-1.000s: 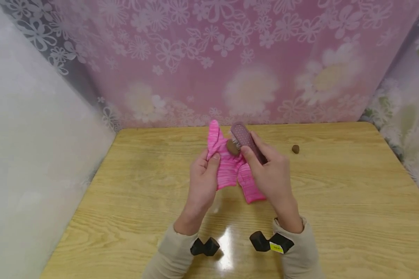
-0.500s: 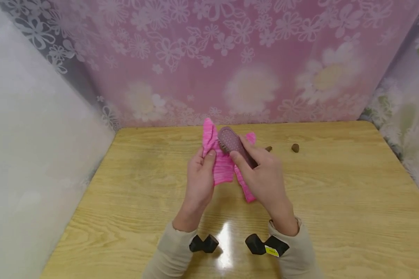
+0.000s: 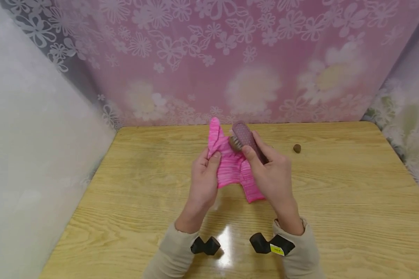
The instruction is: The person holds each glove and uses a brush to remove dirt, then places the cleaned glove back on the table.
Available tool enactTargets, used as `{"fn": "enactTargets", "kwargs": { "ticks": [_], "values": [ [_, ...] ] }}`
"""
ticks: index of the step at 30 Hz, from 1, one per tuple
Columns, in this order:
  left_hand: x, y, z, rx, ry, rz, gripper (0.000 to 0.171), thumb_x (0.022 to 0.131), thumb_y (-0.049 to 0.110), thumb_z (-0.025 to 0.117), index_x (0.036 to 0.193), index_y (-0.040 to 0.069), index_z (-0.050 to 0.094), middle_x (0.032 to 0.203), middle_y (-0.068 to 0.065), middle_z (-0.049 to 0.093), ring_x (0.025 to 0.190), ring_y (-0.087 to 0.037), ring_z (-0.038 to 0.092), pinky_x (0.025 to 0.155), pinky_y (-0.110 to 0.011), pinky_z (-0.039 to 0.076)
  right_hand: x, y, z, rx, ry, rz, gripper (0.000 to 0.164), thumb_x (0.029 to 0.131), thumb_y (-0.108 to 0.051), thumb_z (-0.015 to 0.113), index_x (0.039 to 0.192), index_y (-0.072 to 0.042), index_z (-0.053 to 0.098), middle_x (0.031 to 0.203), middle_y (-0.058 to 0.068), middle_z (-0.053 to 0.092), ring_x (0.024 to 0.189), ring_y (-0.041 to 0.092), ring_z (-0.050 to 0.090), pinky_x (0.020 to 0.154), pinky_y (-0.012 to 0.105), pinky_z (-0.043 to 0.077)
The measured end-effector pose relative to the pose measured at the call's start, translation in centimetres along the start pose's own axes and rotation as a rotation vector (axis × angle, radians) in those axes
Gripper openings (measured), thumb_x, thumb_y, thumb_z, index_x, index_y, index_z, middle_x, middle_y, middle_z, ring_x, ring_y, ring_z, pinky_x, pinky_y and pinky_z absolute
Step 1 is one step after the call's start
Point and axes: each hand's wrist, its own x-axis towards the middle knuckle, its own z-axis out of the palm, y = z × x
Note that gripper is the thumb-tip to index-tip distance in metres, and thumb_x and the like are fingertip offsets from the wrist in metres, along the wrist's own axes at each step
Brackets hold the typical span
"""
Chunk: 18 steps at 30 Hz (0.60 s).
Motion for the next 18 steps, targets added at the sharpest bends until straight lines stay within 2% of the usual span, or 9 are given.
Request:
{"fn": "enactTargets", "kwargs": {
  "ticks": [4, 6, 11, 15, 18],
  "values": [
    [0.0, 0.1, -0.1, -0.052, 0.029, -0.038, 0.033, 0.106, 0.008, 0.040, 0.132, -0.003, 0.057, 0.112, -0.029, 0.066, 0.094, -0.023, 0.069, 0.080, -0.034, 0.059, 0.1, 0.1, -0.1, -0.025, -0.020, -0.004, 0.041, 0.095, -0.014, 0.066, 0.136, -0.007, 0.060, 0.121, 0.022, 0.066, 0.086, -0.017, 0.060, 0.066, 0.005, 0.047],
    [0.1, 0.2, -0.1, -0.085, 0.046, -0.069, 0.034, 0.106, 0.009, 0.040, 0.133, -0.003, 0.056, 0.114, -0.028, 0.066, 0.096, -0.021, 0.069, 0.082, -0.034, 0.058, 0.2, 0.2, -0.1, -0.026, -0.042, -0.010, 0.042, 0.095, -0.014, 0.067, 0.136, -0.008, 0.060, 0.123, 0.021, 0.066, 0.088, -0.016, 0.059, 0.069, 0.005, 0.048],
    [0.5, 0.2, -0.3, -0.162, 0.108, -0.139, 0.034, 0.105, 0.010, 0.042, 0.132, -0.004, 0.056, 0.110, -0.023, 0.067, 0.090, -0.014, 0.069, 0.078, -0.028, 0.058, 0.1, 0.0, -0.3, -0.032, -0.078, -0.010, 0.044, 0.095, -0.016, 0.067, 0.138, -0.012, 0.058, 0.128, 0.019, 0.063, 0.093, -0.015, 0.059, 0.073, 0.005, 0.048],
    [1.0, 0.4, -0.5, -0.208, 0.142, -0.149, 0.030, 0.102, 0.007, 0.046, 0.127, -0.006, 0.058, 0.099, -0.013, 0.069, 0.083, -0.013, 0.069, 0.072, -0.025, 0.058, -0.2, -0.5, -0.7, -0.034, -0.067, -0.009, 0.044, 0.095, -0.016, 0.067, 0.139, -0.015, 0.059, 0.129, 0.018, 0.063, 0.094, -0.015, 0.059, 0.074, 0.004, 0.047],
    [1.1, 0.5, -0.7, -0.214, 0.157, -0.148, 0.027, 0.099, 0.003, 0.049, 0.123, -0.006, 0.059, 0.094, -0.008, 0.069, 0.080, -0.012, 0.068, 0.070, -0.025, 0.058, -0.4, -0.8, -0.6, -0.036, -0.071, -0.053, 0.045, 0.093, -0.013, 0.069, 0.137, -0.017, 0.060, 0.126, 0.018, 0.065, 0.093, -0.014, 0.060, 0.073, 0.004, 0.048]
  ]
}}
